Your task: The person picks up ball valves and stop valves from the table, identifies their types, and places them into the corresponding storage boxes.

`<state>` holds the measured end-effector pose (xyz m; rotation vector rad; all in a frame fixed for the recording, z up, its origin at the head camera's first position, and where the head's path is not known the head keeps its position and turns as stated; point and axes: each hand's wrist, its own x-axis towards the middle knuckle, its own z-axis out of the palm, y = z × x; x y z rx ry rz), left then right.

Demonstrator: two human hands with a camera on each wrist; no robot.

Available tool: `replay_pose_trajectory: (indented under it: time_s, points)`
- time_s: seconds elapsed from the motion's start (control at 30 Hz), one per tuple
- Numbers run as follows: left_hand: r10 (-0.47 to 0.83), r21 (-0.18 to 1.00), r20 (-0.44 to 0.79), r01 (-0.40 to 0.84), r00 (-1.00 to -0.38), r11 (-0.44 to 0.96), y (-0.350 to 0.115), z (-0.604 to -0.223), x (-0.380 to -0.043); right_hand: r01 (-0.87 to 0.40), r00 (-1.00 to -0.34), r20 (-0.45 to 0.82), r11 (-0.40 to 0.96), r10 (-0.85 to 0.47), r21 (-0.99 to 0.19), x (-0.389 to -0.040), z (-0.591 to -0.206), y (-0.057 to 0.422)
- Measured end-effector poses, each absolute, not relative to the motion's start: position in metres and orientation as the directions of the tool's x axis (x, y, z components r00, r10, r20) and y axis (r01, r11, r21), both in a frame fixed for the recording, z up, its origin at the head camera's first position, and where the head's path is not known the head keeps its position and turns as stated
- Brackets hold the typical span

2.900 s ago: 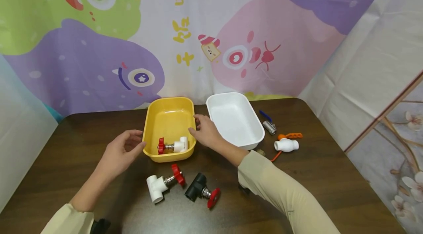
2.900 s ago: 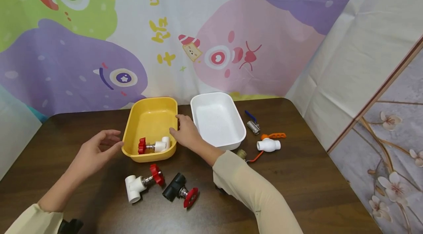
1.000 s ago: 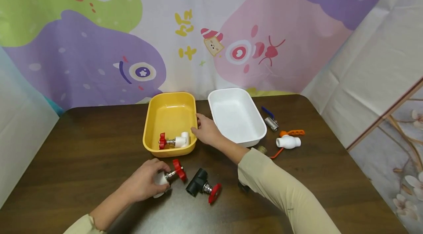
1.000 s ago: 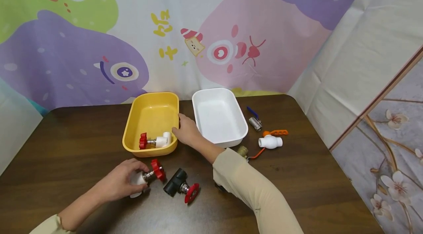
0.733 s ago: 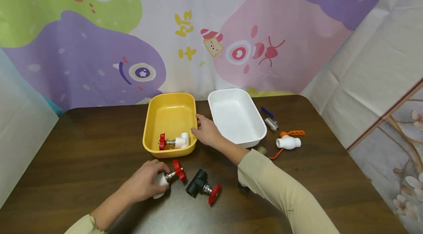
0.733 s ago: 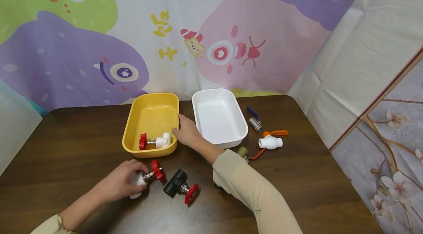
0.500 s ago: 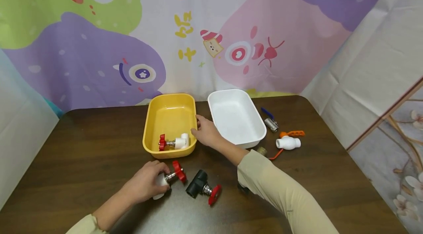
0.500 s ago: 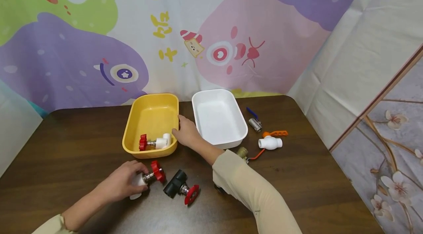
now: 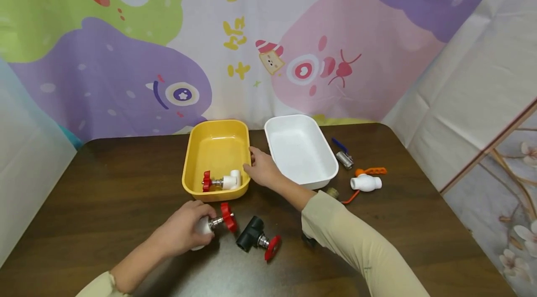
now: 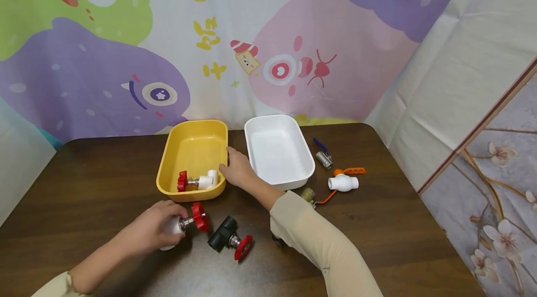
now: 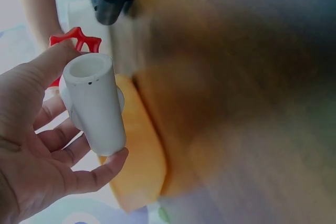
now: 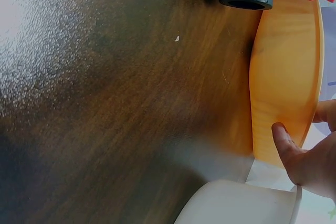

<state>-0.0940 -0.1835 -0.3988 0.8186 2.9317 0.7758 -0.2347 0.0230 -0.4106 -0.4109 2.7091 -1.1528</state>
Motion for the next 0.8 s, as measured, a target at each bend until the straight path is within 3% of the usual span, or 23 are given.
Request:
replay_pose_trajectory:
  time_s: [0.27, 0.8]
  points:
    - [0.499, 0.429, 0.168, 0.519, -0.850, 0.739, -0.190, -0.371, -0.096, -0.180, -0.948, -0.051, 0.662, -0.314, -0.727, -0.234, -0.410, 0.024]
    - [0.448, 0.410, 0.169, 0.476, -0.878, 0.778, -0.195, -0.339, -0.117, -0.180, -0.946, -0.049, 0.648, -0.319, -0.740, -0.234, -0.412, 0.024]
